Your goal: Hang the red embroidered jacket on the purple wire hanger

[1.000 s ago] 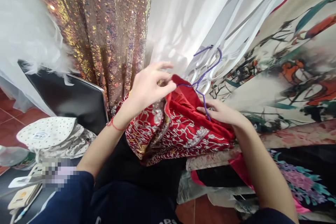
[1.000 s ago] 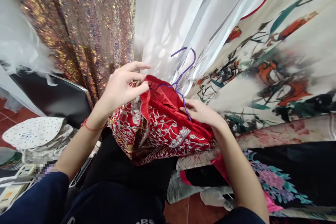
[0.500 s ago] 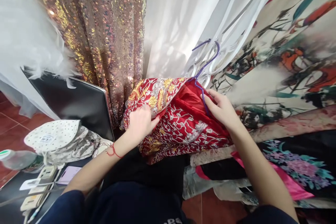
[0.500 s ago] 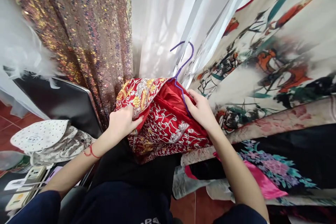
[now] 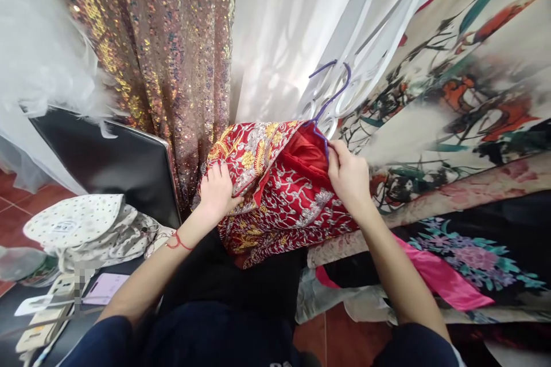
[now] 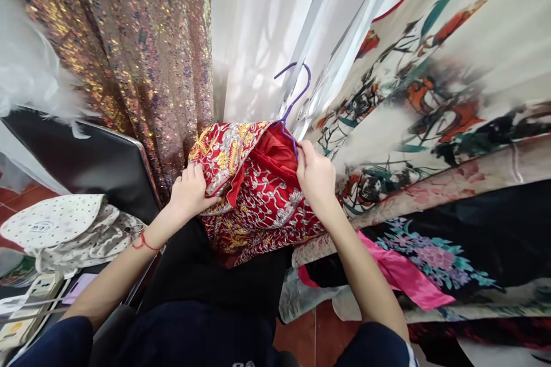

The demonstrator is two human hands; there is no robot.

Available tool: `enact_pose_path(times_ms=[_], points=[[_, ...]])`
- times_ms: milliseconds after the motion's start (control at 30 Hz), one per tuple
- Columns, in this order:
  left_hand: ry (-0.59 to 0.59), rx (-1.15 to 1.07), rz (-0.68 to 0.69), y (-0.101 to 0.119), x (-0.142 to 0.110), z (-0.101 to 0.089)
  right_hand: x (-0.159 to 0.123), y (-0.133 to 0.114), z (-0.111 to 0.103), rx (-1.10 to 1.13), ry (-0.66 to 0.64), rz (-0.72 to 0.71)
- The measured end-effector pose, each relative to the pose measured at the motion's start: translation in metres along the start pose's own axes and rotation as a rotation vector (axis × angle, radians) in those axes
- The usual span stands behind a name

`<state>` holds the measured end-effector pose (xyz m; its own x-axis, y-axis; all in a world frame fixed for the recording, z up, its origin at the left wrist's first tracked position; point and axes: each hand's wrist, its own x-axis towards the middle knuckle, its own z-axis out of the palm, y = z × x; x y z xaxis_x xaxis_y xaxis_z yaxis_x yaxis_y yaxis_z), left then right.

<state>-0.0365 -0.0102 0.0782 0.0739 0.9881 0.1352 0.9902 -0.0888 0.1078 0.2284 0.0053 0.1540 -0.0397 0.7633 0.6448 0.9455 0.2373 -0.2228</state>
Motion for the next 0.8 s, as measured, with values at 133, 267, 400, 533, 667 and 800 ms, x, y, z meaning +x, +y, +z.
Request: enact_pose_path(times_ms=[133,267,400,533,667,800], points=[[0.025,-0.075,-0.041,-0.016,0.022,0.008,-0.001,0.001,0.007,0.08,0.048,0.038],[-0.035,-0.059,-0.107,-0.045,0.034,-0.032,0.003,0.007,0.001,0.16,-0.021,0.042],[0.336,-0.122,-0.247,-0.069,0.026,-0.099,0.007,0.016,-0.008,0.267,-0.098,0.016],[0.636,-0.227,-0.284,-0.076,0.04,-0.141,0.011,0.028,-0.008,0.386,-0.175,-0.043],[0.18,-0.092,-0.27,-0.072,0.09,-0.12,0.014,0.035,-0.004,0.393,-0.226,-0.038],[0.11,-0.018,-0.209,-0.069,0.125,-0.062,0.013,0.032,-0.006,0.32,-0.183,-0.015]])
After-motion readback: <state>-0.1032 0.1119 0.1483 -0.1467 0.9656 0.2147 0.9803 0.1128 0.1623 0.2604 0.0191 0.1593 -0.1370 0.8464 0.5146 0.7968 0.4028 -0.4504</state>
